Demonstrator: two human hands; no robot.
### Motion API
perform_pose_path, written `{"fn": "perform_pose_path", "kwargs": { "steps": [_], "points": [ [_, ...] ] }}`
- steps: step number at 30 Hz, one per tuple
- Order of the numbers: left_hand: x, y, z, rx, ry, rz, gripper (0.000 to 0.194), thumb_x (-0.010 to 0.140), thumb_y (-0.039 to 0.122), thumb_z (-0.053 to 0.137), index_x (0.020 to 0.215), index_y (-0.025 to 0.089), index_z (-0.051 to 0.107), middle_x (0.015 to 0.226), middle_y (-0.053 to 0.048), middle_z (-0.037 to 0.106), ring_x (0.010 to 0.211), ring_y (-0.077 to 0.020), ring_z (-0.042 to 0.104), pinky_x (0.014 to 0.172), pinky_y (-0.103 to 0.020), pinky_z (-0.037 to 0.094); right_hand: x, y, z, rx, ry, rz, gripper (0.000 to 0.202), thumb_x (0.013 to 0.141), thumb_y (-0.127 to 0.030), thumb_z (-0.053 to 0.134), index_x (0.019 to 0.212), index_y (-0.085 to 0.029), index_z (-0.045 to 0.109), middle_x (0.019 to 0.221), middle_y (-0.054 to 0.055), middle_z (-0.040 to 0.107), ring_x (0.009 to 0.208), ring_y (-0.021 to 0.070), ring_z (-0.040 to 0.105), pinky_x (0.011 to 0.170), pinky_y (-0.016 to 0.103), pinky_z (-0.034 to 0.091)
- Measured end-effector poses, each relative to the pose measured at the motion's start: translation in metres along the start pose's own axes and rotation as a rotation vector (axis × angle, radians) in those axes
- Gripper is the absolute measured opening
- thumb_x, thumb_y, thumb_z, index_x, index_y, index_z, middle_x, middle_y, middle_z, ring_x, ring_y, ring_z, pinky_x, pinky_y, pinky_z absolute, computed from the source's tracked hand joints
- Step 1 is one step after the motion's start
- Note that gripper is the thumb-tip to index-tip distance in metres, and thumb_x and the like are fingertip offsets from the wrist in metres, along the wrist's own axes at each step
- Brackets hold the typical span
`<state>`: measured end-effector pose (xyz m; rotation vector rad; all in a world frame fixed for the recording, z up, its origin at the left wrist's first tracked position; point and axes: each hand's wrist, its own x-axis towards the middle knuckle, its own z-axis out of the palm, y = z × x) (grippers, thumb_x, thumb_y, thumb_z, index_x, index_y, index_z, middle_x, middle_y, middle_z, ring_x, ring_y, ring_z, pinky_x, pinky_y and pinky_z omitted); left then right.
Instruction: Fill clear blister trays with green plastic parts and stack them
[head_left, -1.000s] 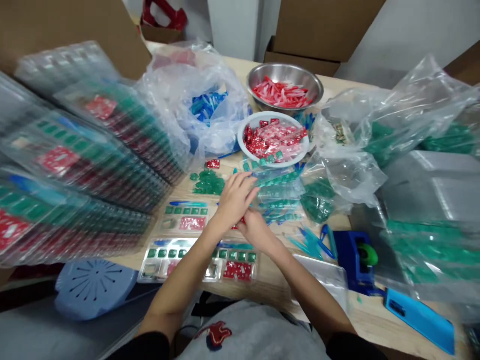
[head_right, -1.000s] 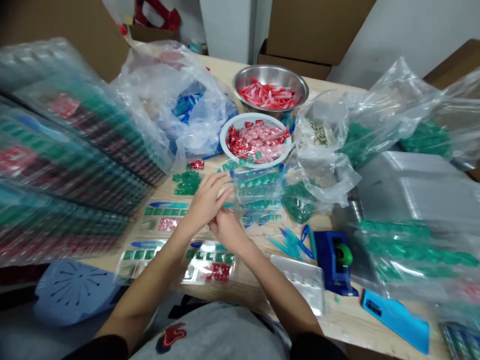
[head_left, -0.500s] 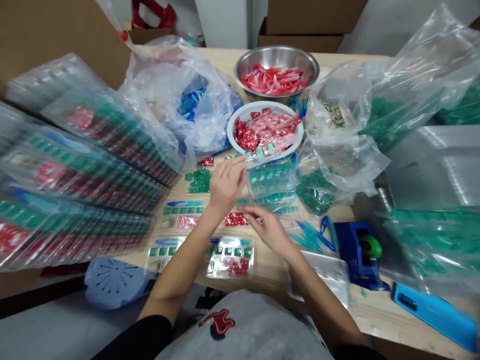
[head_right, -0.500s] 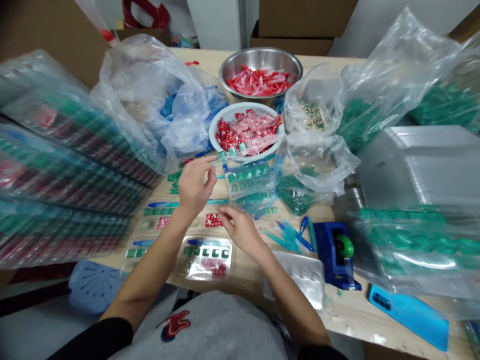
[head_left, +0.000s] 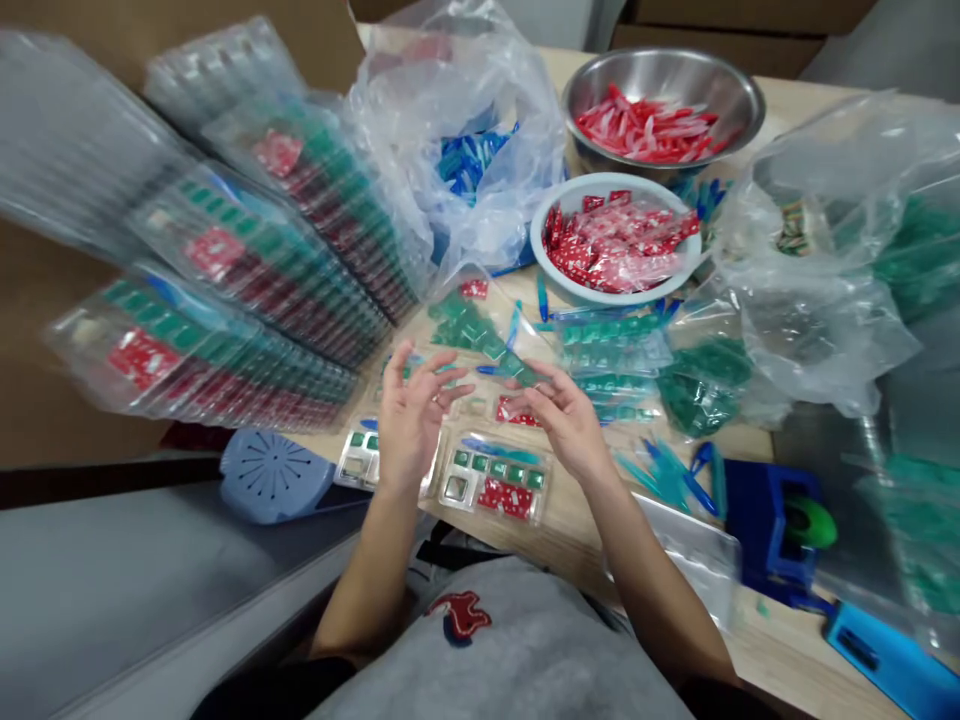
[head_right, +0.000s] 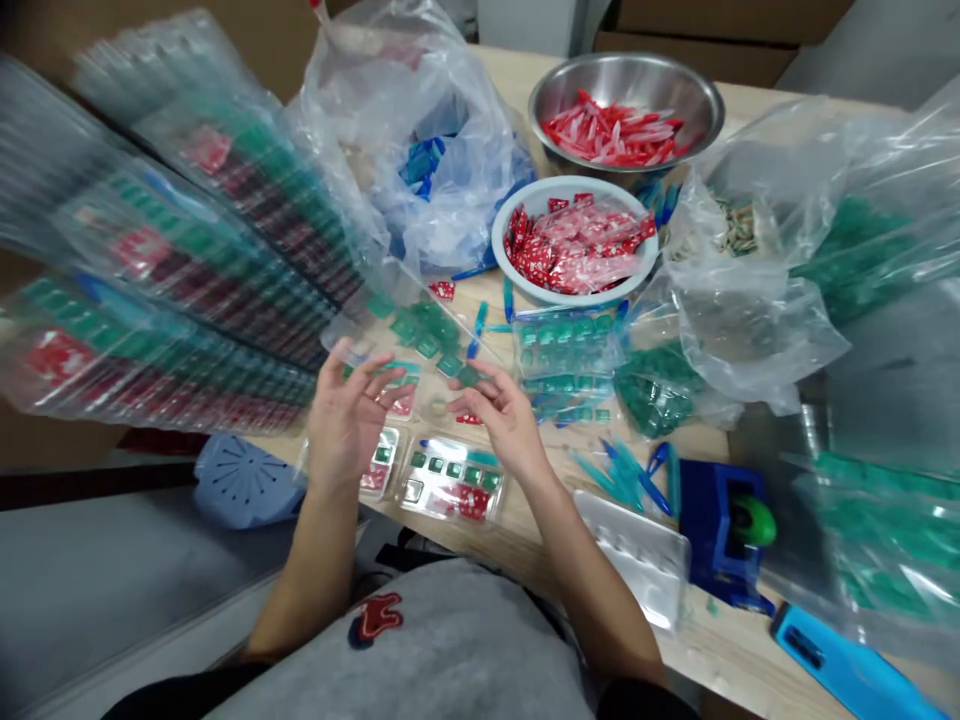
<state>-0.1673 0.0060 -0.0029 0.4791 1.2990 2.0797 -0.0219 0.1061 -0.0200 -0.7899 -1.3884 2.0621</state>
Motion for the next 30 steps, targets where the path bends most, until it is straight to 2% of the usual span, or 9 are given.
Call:
{"fn": "perform_pose_path", "kwargs": {
  "steps": [2, 4, 8, 12, 15, 20, 22, 25, 30],
  "points": [
    [0.003, -0.001, -0.023, 0.117, 0.025, -0.072, 0.043, 0.078, 0.037, 0.072, 0.116, 0.027, 0.054, 0.099, -0.002, 0.069, 0.079, -0.0138, 0.069, 0.069, -0.027, 0.059, -0.007, 0.004, -0.009, -0.113, -0.003, 0.047, 0.041, 0.077, -0.046, 0.07, 0.11, -0.023, 0.06, 0.069, -0.002, 0.068, 0.069, 0.0174, 0.068, 0.071, 0.035, 0.055],
    [0.001, -0.003, -0.042, 0.311, -0.051, -0.214, 0.045, 0.075, 0.04, 0.073, 0.114, 0.023, 0.058, 0.09, -0.003, 0.07, 0.071, -0.0143, 0.068, 0.063, -0.027, 0.057, -0.016, 0.011, -0.019, -0.179, -0.021, 0.095, 0.036, 0.076, -0.043, 0.071, 0.103, -0.021, 0.062, 0.067, -0.001, 0.067, 0.061, 0.0166, 0.066, 0.06, 0.032, 0.053],
    [-0.008, -0.015, -0.059, 0.514, -0.175, -0.371, 0.04, 0.066, 0.038, 0.076, 0.098, 0.016, 0.064, 0.07, 0.0, 0.066, 0.061, -0.0143, 0.065, 0.056, -0.026, 0.054, -0.029, 0.03, -0.037, -0.302, 0.048, 0.13, 0.037, 0.08, -0.047, 0.063, 0.106, -0.02, 0.056, 0.066, 0.001, 0.068, 0.059, 0.0172, 0.065, 0.051, 0.028, 0.049],
    [-0.004, -0.034, -0.056, 0.589, -0.117, -0.314, 0.034, 0.072, 0.039, 0.07, 0.095, 0.017, 0.061, 0.081, -0.001, 0.066, 0.066, -0.014, 0.065, 0.057, -0.025, 0.054, -0.03, 0.05, -0.04, -0.447, 0.191, 0.069, 0.05, 0.086, -0.053, 0.051, 0.122, -0.018, 0.045, 0.093, 0.01, 0.07, 0.079, 0.0214, 0.069, 0.06, 0.033, 0.053],
    [0.01, -0.05, -0.052, 0.68, -0.075, -0.251, 0.032, 0.077, 0.037, 0.063, 0.102, 0.017, 0.059, 0.088, -0.004, 0.067, 0.069, -0.0145, 0.066, 0.059, -0.026, 0.054, -0.031, 0.058, -0.031, -0.594, 0.237, 0.017, 0.053, 0.088, -0.051, 0.05, 0.13, -0.018, 0.045, 0.12, 0.018, 0.062, 0.105, 0.026, 0.064, 0.081, 0.043, 0.055],
    [0.017, -0.063, -0.041, 0.933, -0.073, -0.176, 0.036, 0.085, 0.025, 0.052, 0.118, 0.014, 0.057, 0.089, -0.007, 0.068, 0.074, -0.0178, 0.066, 0.074, -0.034, 0.055, -0.044, 0.062, -0.015, -0.84, 0.246, -0.042, 0.048, 0.092, -0.036, 0.049, 0.136, -0.017, 0.048, 0.146, 0.019, 0.041, 0.139, 0.0307, 0.036, 0.112, 0.053, 0.033],
    [0.013, -0.062, -0.034, 1.061, -0.079, -0.142, 0.038, 0.085, 0.024, 0.052, 0.122, 0.013, 0.057, 0.095, -0.011, 0.068, 0.087, -0.0234, 0.067, 0.086, -0.041, 0.052, -0.049, 0.064, -0.012, -0.913, 0.246, -0.054, 0.048, 0.092, -0.032, 0.047, 0.138, -0.016, 0.047, 0.149, 0.019, 0.036, 0.143, 0.0324, 0.029, 0.115, 0.057, 0.026],
    [0.007, -0.059, -0.022, 1.235, -0.086, -0.094, 0.039, 0.085, 0.023, 0.054, 0.122, 0.011, 0.059, 0.103, -0.016, 0.065, 0.107, -0.0316, 0.062, 0.097, -0.048, 0.046, -0.052, 0.067, -0.011, -0.992, 0.231, -0.06, 0.052, 0.091, -0.027, 0.048, 0.14, -0.01, 0.045, 0.149, 0.025, 0.034, 0.143, 0.0362, 0.027, 0.113, 0.059, 0.028],
    [0.002, -0.055, -0.015, 1.402, -0.08, -0.049, 0.046, 0.087, 0.025, 0.05, 0.13, 0.01, 0.053, 0.118, -0.021, 0.058, 0.105, -0.0347, 0.062, 0.088, -0.046, 0.05, -0.056, 0.066, -0.011, -1.073, 0.174, -0.081, 0.05, 0.092, -0.028, 0.047, 0.139, -0.009, 0.046, 0.146, 0.025, 0.04, 0.139, 0.034, 0.038, 0.11, 0.054, 0.037]
  ]
}}
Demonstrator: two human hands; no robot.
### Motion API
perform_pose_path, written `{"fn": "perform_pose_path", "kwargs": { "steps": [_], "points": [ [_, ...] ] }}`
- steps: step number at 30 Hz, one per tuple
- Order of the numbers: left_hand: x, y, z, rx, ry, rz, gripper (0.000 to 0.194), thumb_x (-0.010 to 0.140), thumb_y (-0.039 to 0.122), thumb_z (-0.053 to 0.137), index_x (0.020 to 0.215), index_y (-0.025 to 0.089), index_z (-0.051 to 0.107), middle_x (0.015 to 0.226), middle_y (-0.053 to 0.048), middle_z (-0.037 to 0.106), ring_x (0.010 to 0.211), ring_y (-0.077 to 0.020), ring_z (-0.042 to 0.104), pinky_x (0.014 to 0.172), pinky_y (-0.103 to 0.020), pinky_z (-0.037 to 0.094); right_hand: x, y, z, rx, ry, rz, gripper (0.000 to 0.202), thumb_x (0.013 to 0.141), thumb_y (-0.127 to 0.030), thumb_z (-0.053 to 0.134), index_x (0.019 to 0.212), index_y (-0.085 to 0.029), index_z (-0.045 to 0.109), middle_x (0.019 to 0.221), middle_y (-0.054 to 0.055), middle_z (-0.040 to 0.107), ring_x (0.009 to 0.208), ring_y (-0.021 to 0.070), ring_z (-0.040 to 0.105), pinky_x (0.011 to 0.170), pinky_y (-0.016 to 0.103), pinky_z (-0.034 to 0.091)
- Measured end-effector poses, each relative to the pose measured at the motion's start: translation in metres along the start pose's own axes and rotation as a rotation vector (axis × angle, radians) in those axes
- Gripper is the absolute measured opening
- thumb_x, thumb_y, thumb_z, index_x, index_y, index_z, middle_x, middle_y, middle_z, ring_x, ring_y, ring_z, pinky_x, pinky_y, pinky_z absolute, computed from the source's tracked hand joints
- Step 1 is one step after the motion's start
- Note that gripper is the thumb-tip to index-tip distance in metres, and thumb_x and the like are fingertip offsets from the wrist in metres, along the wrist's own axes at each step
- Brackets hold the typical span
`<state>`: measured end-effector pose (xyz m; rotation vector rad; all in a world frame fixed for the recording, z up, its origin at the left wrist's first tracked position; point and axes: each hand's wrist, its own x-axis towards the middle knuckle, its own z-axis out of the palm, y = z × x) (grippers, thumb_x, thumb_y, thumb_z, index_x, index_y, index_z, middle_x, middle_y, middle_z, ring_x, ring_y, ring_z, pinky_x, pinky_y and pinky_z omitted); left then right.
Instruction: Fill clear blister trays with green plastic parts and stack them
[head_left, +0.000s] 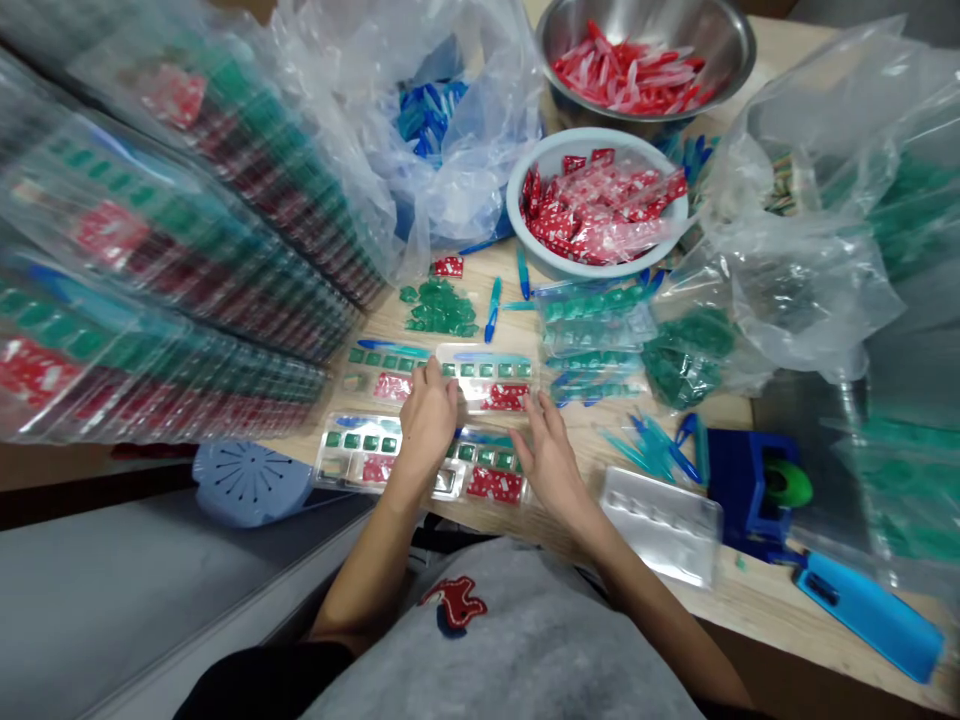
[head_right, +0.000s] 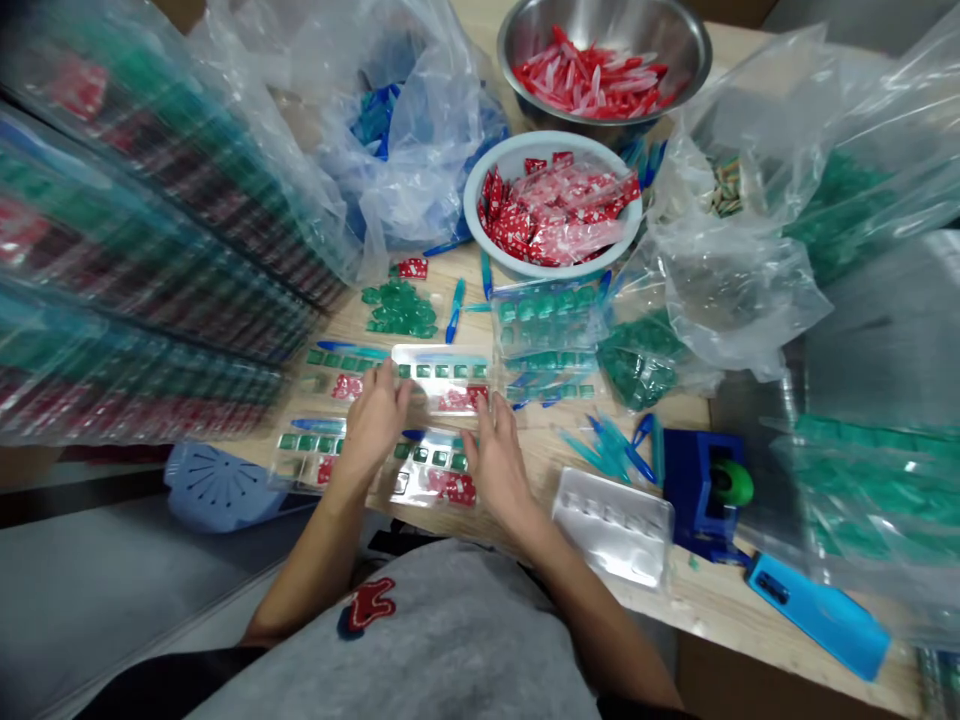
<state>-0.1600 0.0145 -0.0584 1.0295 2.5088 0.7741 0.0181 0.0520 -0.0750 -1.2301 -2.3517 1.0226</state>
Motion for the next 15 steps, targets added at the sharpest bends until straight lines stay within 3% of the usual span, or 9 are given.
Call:
{"fn": "perform_pose_path", "kwargs": {
  "steps": [5, 11, 15],
  "points": [
    [-0.001, -0.002, 0.002, 0.05, 0.024, 0.023, 0.048, 0.089, 0.026, 0.046, 0.134, 0.008, 0.049, 0.114, -0.024, 0.059, 0.101, -0.0364, 0.063, 0.083, -0.047, 0.051, 0.0, -0.001, -0.007, -0.052, -0.033, -0.022, 0.044, 0.092, -0.028, 0.048, 0.134, -0.016, 0.054, 0.138, 0.019, 0.052, 0.13, 0.0301, 0.049, 0.107, 0.049, 0.042],
    [-0.002, -0.004, 0.018, -0.016, 0.026, 0.071, 0.05, 0.086, 0.028, 0.049, 0.133, 0.012, 0.05, 0.112, -0.022, 0.061, 0.096, -0.0345, 0.064, 0.082, -0.047, 0.051, 0.005, 0.006, -0.015, -0.136, -0.013, 0.04, 0.041, 0.092, -0.025, 0.046, 0.129, -0.013, 0.058, 0.131, 0.022, 0.058, 0.121, 0.037, 0.053, 0.1, 0.06, 0.04],
    [-0.006, -0.013, 0.022, -0.108, 0.048, 0.045, 0.039, 0.088, 0.029, 0.048, 0.123, 0.015, 0.057, 0.097, -0.018, 0.065, 0.096, -0.0333, 0.064, 0.087, -0.048, 0.049, 0.002, 0.007, -0.017, -0.156, -0.028, 0.024, 0.034, 0.091, -0.026, 0.049, 0.119, -0.016, 0.065, 0.131, 0.019, 0.058, 0.118, 0.0357, 0.054, 0.099, 0.058, 0.041]
  ]
}}
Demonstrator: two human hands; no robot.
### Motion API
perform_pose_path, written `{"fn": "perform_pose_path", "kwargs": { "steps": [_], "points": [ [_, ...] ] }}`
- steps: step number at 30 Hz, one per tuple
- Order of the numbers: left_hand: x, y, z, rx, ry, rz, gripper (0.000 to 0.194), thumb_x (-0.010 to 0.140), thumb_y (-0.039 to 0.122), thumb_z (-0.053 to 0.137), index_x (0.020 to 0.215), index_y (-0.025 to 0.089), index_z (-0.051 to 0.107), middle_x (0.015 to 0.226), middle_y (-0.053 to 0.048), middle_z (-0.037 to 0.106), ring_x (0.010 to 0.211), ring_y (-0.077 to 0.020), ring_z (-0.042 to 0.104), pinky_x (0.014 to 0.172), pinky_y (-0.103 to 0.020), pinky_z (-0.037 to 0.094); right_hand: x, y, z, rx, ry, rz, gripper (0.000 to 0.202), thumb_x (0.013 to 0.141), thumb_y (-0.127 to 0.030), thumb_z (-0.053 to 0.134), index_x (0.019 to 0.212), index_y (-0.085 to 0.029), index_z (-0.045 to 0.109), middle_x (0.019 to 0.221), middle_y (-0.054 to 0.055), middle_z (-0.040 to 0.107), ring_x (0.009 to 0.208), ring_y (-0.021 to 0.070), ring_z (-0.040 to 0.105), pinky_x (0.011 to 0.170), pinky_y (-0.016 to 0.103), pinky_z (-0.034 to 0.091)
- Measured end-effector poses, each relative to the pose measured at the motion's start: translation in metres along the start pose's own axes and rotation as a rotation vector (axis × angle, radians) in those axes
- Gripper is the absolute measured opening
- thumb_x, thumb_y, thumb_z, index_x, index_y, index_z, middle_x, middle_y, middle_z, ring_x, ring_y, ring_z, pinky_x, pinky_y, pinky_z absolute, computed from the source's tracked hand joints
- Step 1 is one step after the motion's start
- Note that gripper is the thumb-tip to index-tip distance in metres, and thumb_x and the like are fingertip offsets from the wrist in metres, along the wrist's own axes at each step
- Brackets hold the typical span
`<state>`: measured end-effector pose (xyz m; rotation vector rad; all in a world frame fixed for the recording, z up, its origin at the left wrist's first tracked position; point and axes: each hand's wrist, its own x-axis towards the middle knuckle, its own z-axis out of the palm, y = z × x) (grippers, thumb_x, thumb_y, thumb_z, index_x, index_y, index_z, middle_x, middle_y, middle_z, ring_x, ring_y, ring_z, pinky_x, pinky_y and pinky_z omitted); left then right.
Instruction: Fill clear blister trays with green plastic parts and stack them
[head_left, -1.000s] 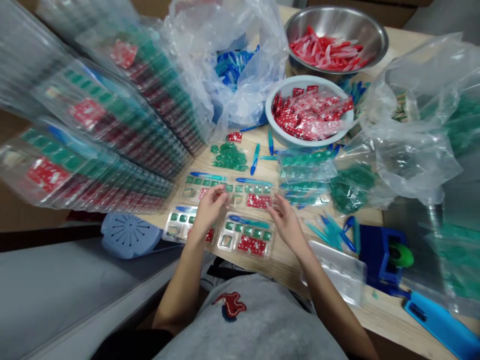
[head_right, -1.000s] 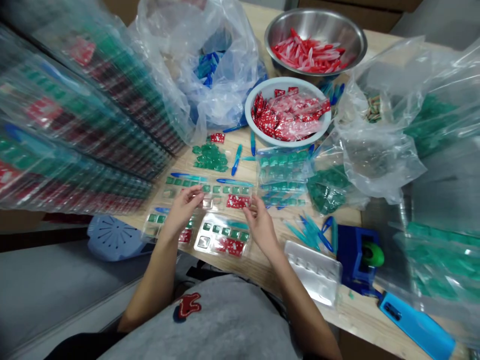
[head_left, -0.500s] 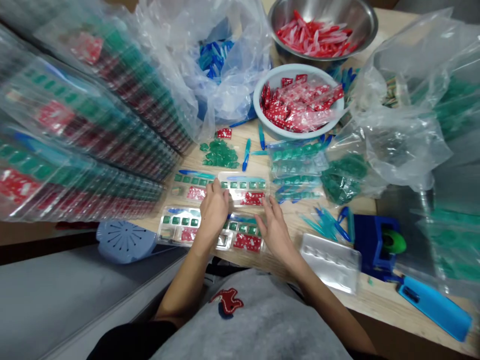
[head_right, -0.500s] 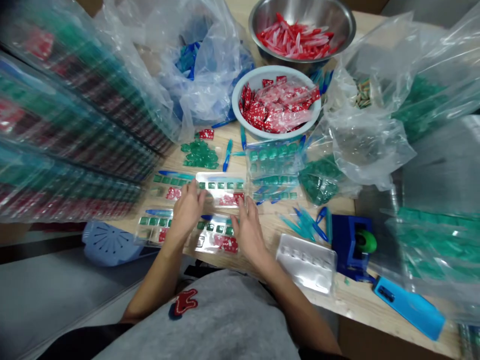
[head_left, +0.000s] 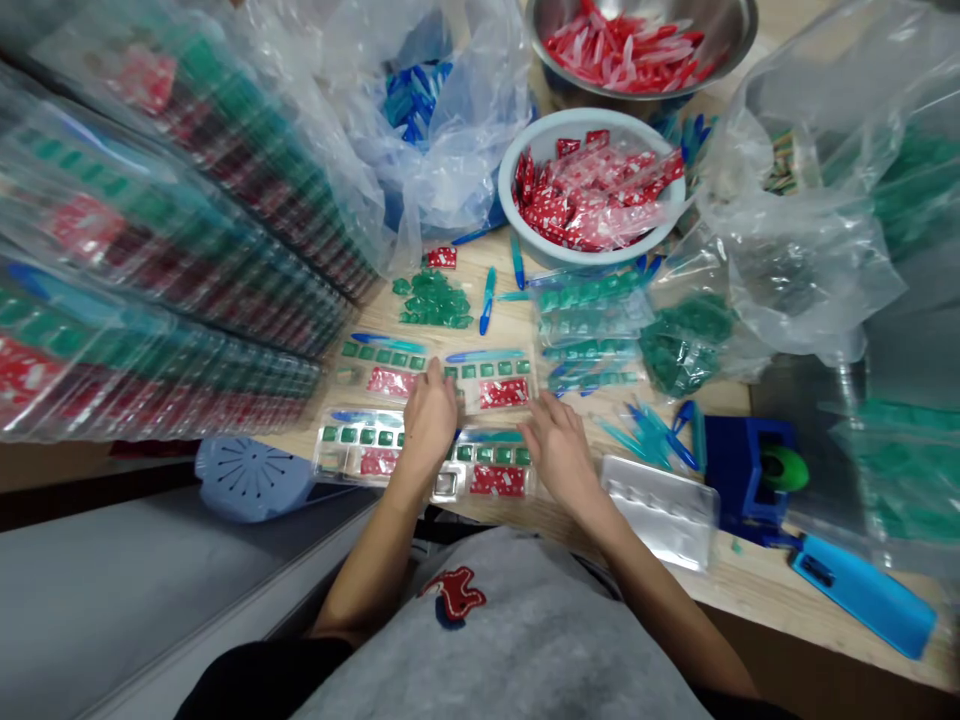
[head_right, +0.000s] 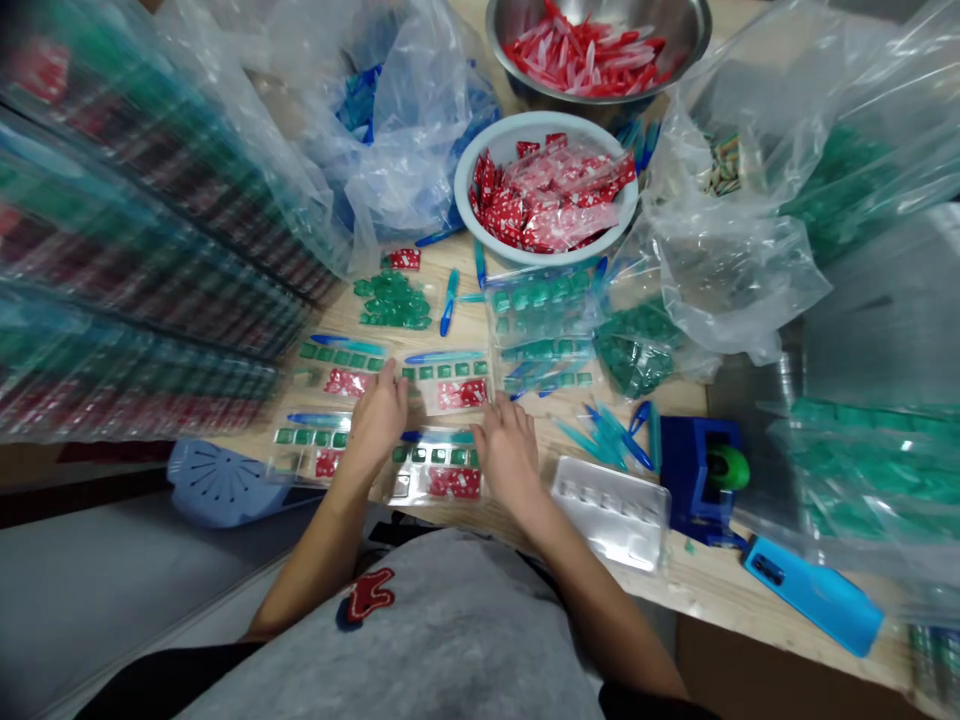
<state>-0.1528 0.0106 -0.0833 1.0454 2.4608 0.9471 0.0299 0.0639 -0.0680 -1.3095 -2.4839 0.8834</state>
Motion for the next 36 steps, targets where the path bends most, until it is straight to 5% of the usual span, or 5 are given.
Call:
{"fn": "perform_pose_path", "kwargs": {
  "steps": [6, 13, 18, 23, 36],
  "points": [
    [0.008, -0.005, -0.001, -0.194, -0.015, -0.062, 0.045, 0.084, 0.026, 0.058, 0.127, 0.014, 0.05, 0.106, -0.017, 0.062, 0.101, -0.0298, 0.062, 0.093, -0.049, 0.047, 0.005, 0.0, 0.003, 0.008, 0.009, -0.015, 0.036, 0.091, -0.025, 0.047, 0.12, -0.012, 0.064, 0.128, 0.021, 0.06, 0.119, 0.0351, 0.055, 0.101, 0.055, 0.043],
    [0.023, -0.019, -0.015, -0.515, -0.1, -0.166, 0.054, 0.081, 0.028, 0.064, 0.132, 0.019, 0.048, 0.092, -0.007, 0.064, 0.079, -0.0159, 0.065, 0.073, -0.03, 0.055, 0.006, 0.001, 0.0, 0.071, 0.021, -0.051, 0.034, 0.092, -0.025, 0.046, 0.119, -0.014, 0.063, 0.129, 0.02, 0.059, 0.121, 0.0343, 0.054, 0.101, 0.056, 0.042],
    [-0.007, -0.02, -0.053, -0.789, -0.095, -0.181, 0.058, 0.075, 0.033, 0.071, 0.13, 0.024, 0.054, 0.095, -0.005, 0.067, 0.082, -0.0138, 0.065, 0.078, -0.028, 0.054, -0.001, -0.016, -0.012, 0.2, 0.032, -0.074, 0.034, 0.094, -0.032, 0.047, 0.124, -0.02, 0.058, 0.126, 0.014, 0.061, 0.118, 0.0293, 0.056, 0.099, 0.05, 0.045],
    [-0.052, -0.018, -0.082, -0.741, -0.34, -0.213, 0.055, 0.08, 0.034, 0.065, 0.133, 0.027, 0.051, 0.118, -0.009, 0.067, 0.102, -0.0178, 0.065, 0.089, -0.032, 0.053, -0.032, -0.012, -0.02, 0.536, 0.002, 0.113, 0.05, 0.09, -0.039, 0.053, 0.135, -0.019, 0.044, 0.104, 0.01, 0.063, 0.073, 0.0176, 0.064, 0.066, 0.035, 0.055],
    [-0.104, -0.02, -0.034, -0.139, -0.235, -0.011, 0.056, 0.093, 0.023, 0.041, 0.147, 0.014, 0.026, 0.143, -0.024, 0.04, 0.136, -0.0313, 0.041, 0.11, -0.053, 0.036, -0.055, 0.003, -0.011, 0.375, -0.187, 0.167, 0.032, 0.09, -0.045, 0.045, 0.075, -0.02, 0.059, 0.074, 0.006, 0.063, 0.074, 0.0232, 0.06, 0.072, 0.036, 0.048]
  ]
}}
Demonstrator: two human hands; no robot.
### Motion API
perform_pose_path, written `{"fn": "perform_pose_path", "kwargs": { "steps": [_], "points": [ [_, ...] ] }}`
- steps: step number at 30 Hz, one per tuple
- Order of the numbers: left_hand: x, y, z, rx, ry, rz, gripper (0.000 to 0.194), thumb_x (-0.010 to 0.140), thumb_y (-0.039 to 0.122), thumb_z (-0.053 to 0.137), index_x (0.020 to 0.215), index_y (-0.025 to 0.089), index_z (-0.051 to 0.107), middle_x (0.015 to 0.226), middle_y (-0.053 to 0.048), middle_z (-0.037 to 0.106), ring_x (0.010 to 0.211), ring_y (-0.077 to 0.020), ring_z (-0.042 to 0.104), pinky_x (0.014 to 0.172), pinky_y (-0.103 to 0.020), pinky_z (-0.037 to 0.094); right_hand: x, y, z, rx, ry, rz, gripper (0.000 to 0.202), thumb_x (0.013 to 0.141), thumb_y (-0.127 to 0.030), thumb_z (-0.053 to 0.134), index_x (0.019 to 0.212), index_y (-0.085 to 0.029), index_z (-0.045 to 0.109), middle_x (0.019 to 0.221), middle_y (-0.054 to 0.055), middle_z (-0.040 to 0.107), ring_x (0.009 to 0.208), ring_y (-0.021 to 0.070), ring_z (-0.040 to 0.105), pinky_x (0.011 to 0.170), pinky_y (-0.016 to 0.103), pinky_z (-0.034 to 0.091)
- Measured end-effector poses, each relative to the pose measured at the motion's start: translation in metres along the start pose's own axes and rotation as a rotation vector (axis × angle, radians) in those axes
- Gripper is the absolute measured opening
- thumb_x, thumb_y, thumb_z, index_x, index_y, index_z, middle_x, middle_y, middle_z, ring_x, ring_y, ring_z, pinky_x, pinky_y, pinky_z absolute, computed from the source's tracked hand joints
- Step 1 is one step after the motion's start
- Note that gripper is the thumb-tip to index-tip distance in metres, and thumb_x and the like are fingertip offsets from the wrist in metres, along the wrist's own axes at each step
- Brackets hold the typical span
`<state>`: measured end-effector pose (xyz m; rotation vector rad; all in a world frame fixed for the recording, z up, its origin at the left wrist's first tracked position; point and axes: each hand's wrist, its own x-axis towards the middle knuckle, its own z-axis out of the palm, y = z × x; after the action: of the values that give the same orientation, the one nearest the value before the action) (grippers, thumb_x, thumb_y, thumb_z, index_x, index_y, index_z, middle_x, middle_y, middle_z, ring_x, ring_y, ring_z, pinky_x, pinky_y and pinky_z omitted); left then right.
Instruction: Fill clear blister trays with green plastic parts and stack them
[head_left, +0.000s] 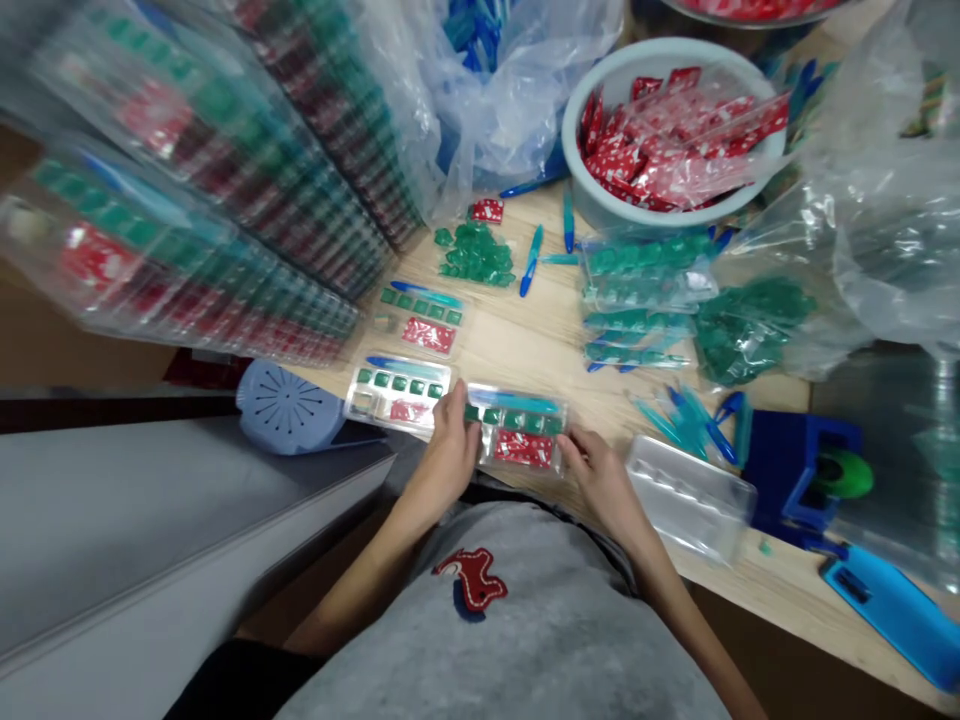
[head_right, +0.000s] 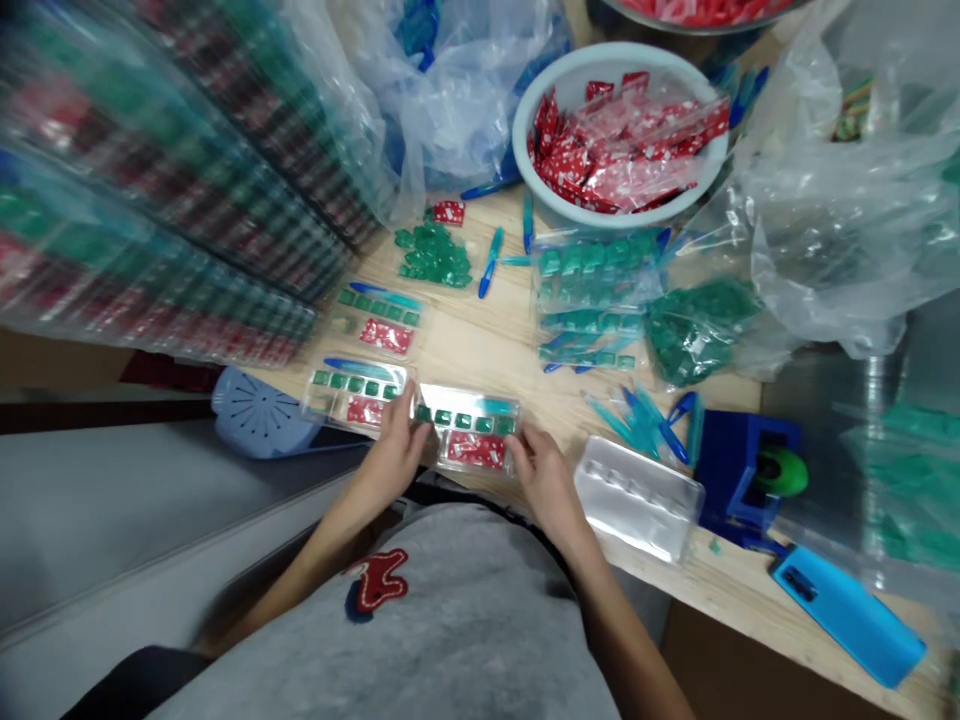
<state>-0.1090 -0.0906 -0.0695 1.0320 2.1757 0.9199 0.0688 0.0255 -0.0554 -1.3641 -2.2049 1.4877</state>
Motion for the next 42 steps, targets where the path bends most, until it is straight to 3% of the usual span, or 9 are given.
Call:
{"fn": "perform_pose_path", "kwargs": {
  "steps": [4, 8, 12, 15, 21, 27, 32, 36, 42],
  "points": [
    [-0.006, 0.012, 0.004, -0.009, -0.008, 0.002, 0.054, 0.094, 0.022, 0.037, 0.146, 0.013, 0.026, 0.144, -0.024, 0.039, 0.138, -0.0315, 0.037, 0.112, -0.054, 0.032, -0.002, 0.001, -0.007, 0.023, -0.017, 0.009, 0.042, 0.088, -0.054, 0.045, 0.078, -0.018, 0.064, 0.076, 0.009, 0.067, 0.073, 0.0242, 0.062, 0.068, 0.035, 0.049],
    [-0.013, 0.017, -0.036, -0.056, 0.094, 0.021, 0.048, 0.097, 0.03, 0.04, 0.144, 0.025, 0.033, 0.146, -0.013, 0.044, 0.137, -0.0263, 0.04, 0.115, -0.049, 0.031, -0.001, -0.025, -0.001, 0.111, -0.054, 0.006, 0.041, 0.087, -0.053, 0.05, 0.093, -0.017, 0.067, 0.086, 0.009, 0.071, 0.078, 0.0231, 0.066, 0.069, 0.033, 0.052],
    [-0.005, -0.008, -0.094, -0.092, 0.354, -0.104, 0.052, 0.094, 0.037, 0.048, 0.143, 0.024, 0.036, 0.15, -0.011, 0.04, 0.138, -0.0266, 0.039, 0.115, -0.046, 0.031, 0.021, -0.071, 0.044, 0.151, -0.204, -0.094, 0.037, 0.091, -0.044, 0.045, 0.107, -0.016, 0.064, 0.099, 0.01, 0.07, 0.088, 0.0223, 0.066, 0.078, 0.034, 0.052],
    [0.014, -0.043, -0.117, -0.119, 0.427, -0.261, 0.05, 0.09, 0.037, 0.051, 0.136, 0.018, 0.045, 0.143, -0.014, 0.049, 0.134, -0.0277, 0.045, 0.114, -0.043, 0.032, 0.042, -0.093, 0.082, 0.084, -0.249, -0.128, 0.031, 0.091, -0.039, 0.048, 0.1, -0.015, 0.064, 0.096, 0.013, 0.07, 0.088, 0.0254, 0.065, 0.081, 0.038, 0.049],
    [0.025, -0.075, -0.11, -0.148, 0.303, -0.327, 0.043, 0.088, 0.038, 0.05, 0.125, 0.017, 0.054, 0.126, -0.013, 0.063, 0.119, -0.0269, 0.058, 0.106, -0.042, 0.04, 0.052, -0.081, 0.098, 0.043, -0.289, -0.116, 0.032, 0.092, -0.039, 0.047, 0.1, -0.012, 0.062, 0.097, 0.016, 0.069, 0.088, 0.0262, 0.064, 0.081, 0.038, 0.047],
    [0.009, -0.037, -0.115, -0.153, 0.224, -0.287, 0.05, 0.09, 0.047, 0.051, 0.132, 0.021, 0.05, 0.129, -0.012, 0.061, 0.119, -0.0282, 0.057, 0.105, -0.043, 0.04, 0.033, -0.088, 0.059, 0.103, -0.354, -0.068, 0.032, 0.092, -0.043, 0.044, 0.09, -0.016, 0.062, 0.081, 0.008, 0.07, 0.075, 0.0215, 0.064, 0.072, 0.034, 0.049],
    [0.079, -0.016, -0.129, -0.161, 0.341, -0.141, 0.05, 0.092, 0.044, 0.05, 0.135, 0.02, 0.047, 0.136, -0.012, 0.056, 0.123, -0.0263, 0.054, 0.108, -0.039, 0.038, 0.087, -0.117, 0.046, 0.159, -0.207, -0.116, 0.033, 0.087, -0.046, 0.051, 0.094, -0.016, 0.064, 0.093, 0.009, 0.069, 0.086, 0.0227, 0.062, 0.082, 0.036, 0.047],
    [0.135, -0.017, -0.122, -0.154, 0.291, -0.182, 0.047, 0.091, 0.037, 0.052, 0.133, 0.016, 0.049, 0.133, -0.014, 0.059, 0.126, -0.0292, 0.053, 0.109, -0.043, 0.036, 0.146, -0.112, 0.051, 0.18, -0.208, -0.075, 0.035, 0.084, -0.048, 0.051, 0.07, -0.018, 0.061, 0.065, 0.004, 0.064, 0.066, 0.0198, 0.06, 0.072, 0.034, 0.049],
    [0.147, -0.025, -0.104, -0.22, 0.201, -0.237, 0.051, 0.088, 0.039, 0.057, 0.131, 0.014, 0.05, 0.123, -0.016, 0.065, 0.113, -0.0298, 0.062, 0.102, -0.044, 0.043, 0.161, -0.09, 0.048, 0.282, -0.224, -0.107, 0.049, 0.076, -0.065, 0.048, 0.072, -0.019, 0.064, 0.067, 0.005, 0.068, 0.071, 0.0228, 0.064, 0.073, 0.036, 0.051]
  ]
}}
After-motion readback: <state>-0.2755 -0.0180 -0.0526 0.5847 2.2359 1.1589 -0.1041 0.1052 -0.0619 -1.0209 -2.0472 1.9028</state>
